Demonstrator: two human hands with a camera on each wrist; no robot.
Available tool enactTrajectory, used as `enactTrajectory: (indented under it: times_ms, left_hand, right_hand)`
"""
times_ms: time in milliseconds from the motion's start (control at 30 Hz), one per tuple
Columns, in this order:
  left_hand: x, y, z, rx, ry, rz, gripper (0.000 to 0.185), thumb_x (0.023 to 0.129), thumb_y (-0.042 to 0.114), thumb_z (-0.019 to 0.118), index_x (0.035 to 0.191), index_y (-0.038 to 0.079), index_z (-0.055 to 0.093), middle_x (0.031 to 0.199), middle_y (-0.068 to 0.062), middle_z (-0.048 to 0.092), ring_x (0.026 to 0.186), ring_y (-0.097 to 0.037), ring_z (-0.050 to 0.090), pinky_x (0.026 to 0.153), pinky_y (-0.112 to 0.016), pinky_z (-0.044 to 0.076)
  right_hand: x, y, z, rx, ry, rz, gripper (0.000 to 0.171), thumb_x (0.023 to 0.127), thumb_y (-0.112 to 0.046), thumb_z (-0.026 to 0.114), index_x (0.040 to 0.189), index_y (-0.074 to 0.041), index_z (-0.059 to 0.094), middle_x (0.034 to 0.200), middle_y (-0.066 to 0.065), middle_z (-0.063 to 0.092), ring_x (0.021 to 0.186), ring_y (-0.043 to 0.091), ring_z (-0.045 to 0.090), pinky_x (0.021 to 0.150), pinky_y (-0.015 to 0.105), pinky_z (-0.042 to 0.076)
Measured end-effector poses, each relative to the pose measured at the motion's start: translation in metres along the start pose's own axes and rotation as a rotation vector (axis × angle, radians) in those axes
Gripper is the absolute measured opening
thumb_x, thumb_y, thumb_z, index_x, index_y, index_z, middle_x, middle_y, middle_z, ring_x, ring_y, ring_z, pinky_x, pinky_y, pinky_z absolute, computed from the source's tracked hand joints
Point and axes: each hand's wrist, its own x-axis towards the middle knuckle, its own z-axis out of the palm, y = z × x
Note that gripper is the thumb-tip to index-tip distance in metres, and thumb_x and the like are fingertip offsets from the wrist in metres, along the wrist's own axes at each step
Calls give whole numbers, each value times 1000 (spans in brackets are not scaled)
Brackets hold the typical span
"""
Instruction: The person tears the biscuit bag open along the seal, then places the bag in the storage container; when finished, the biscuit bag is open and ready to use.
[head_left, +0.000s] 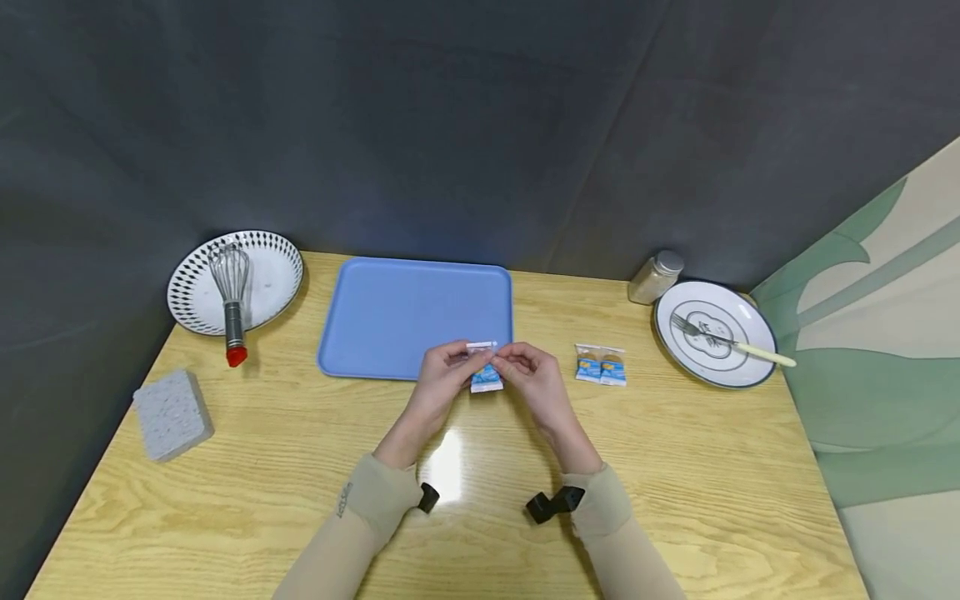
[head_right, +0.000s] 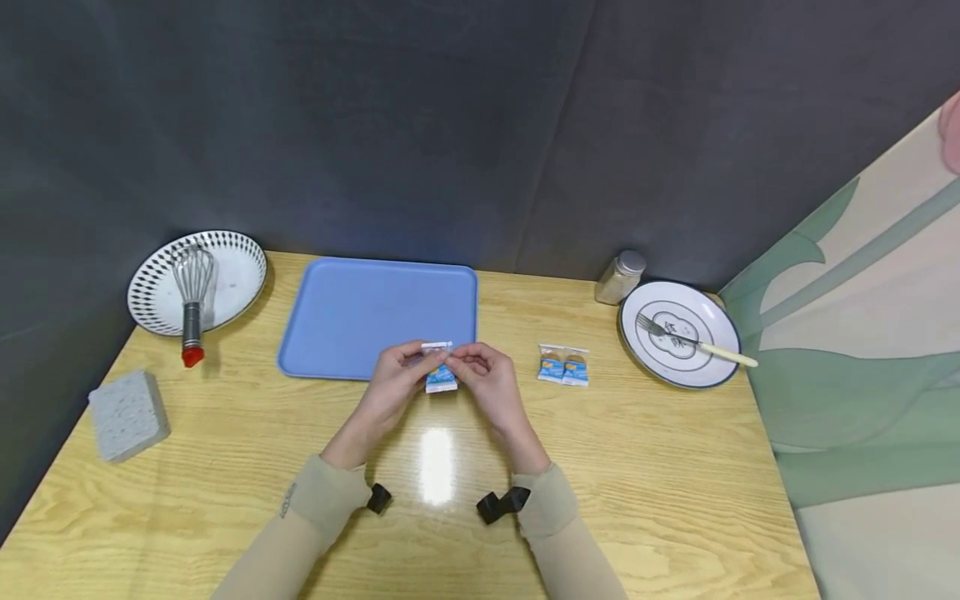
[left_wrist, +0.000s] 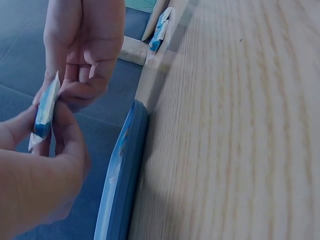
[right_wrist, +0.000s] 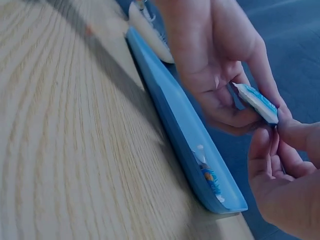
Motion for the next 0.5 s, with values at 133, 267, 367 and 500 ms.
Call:
enactTrajectory:
  times_ms: [133, 267, 367, 500]
  left_hand:
    - [-1, 0, -1, -10, -46, -21, 20, 103, 0, 69, 117, -14, 73, 99, -3, 75, 89, -9, 70, 76, -21, 57]
    - [-1, -2, 2, 83, -33, 15, 17, 103, 3, 71, 113, -10, 75, 96, -3, 76, 85, -9, 68, 72, -21, 54]
    - [-2, -3, 6, 181, -5, 80, 16, 103, 5, 73, 110, -9, 76, 95, -5, 77, 82, -9, 67, 68, -22, 49]
    - [-3, -3, 13, 234, 51, 159, 16, 102, 3, 73, 106, -12, 75, 97, -12, 76, 86, -10, 69, 73, -22, 53]
  right_hand:
    - [-2, 0, -3, 32, -32, 8, 7, 103, 10, 63, 107, 16, 63, 93, 2, 68, 85, 9, 66, 77, 20, 55]
    - [-2, 1, -1, -5, -6, -70, 3, 102, 13, 63, 101, 16, 62, 90, 3, 66, 80, 8, 64, 74, 19, 53]
    - [-3, 2, 4, -82, 41, -168, 5, 98, 17, 65, 96, 15, 61, 85, 8, 64, 74, 8, 60, 67, 18, 50]
    - [-4, 2, 9, -230, 102, -311, 11, 93, 18, 71, 91, 11, 62, 83, 15, 63, 72, 10, 55, 64, 16, 46]
